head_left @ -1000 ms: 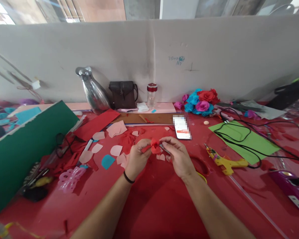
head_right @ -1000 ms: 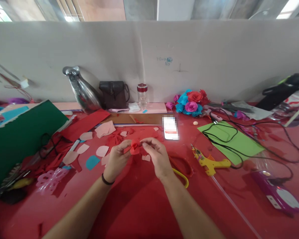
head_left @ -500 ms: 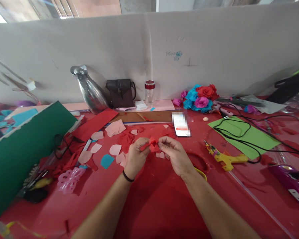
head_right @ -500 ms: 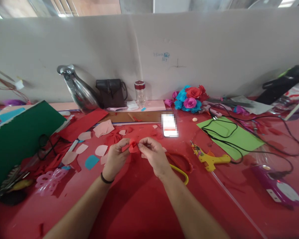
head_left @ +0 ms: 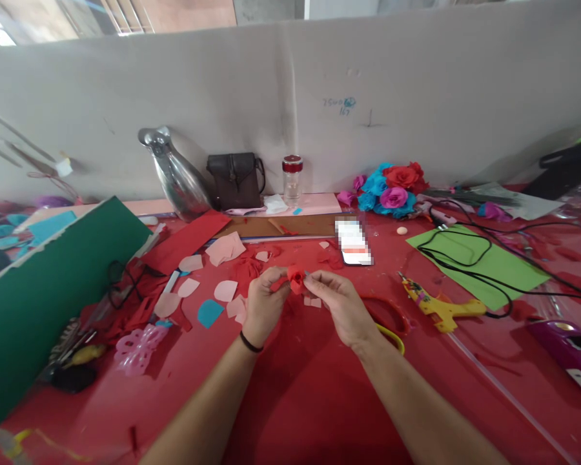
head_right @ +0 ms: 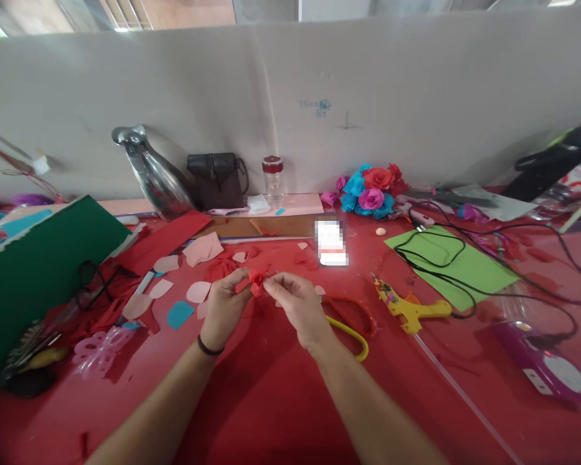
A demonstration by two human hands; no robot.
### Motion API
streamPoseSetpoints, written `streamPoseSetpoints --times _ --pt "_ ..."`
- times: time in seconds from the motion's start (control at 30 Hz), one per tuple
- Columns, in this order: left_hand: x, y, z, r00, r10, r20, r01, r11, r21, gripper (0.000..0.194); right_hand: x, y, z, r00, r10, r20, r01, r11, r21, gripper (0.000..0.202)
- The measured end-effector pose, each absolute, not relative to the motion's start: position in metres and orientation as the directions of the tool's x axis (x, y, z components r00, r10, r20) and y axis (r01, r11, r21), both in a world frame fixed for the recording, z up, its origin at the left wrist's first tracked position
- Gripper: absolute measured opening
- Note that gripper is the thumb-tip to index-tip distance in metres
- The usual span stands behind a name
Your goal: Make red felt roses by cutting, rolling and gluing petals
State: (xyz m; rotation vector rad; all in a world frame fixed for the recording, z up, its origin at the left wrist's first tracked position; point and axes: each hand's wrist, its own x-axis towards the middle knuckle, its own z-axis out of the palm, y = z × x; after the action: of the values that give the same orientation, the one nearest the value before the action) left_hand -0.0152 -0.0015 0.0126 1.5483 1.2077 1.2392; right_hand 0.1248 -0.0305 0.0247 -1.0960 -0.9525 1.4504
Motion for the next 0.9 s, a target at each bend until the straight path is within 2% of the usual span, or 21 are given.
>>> streamPoseSetpoints --times 0.33,0.53,0.67,0.9 --pt "-0.0145 -0.0006 0.0096 0.066 0.972 0.226 0.185 -0.234 0.954 0.019 0.1202 -0.0306 0.0242 0.028 0.993 -0.113 -0.330 -0.098 -0.939 0.018" --pt "-0.0147 -0.0013 0.0100 0.060 0.976 0.207 0.163 -0.215 0.963 0.018 0.1210 -0.0320 0.0279 0.010 0.987 -0.161 -0.364 -0.147 -0.920 0.019" --pt "-0.0154 -0.0019 0.0104 0.047 0.980 0.192 0.174 -0.197 0.965 0.019 0.1201 -0.0338 0.0299 -0.045 0.988 -0.148 -0.310 -0.155 -0.938 0.025" --pt "-0.0145 -0.0025 0.0104 0.048 0.983 0.177 0.171 -0.183 0.968 0.015 0.1175 -0.0350 0.0281 -0.055 0.986 -0.156 -0.302 -0.165 -0.939 0.023"
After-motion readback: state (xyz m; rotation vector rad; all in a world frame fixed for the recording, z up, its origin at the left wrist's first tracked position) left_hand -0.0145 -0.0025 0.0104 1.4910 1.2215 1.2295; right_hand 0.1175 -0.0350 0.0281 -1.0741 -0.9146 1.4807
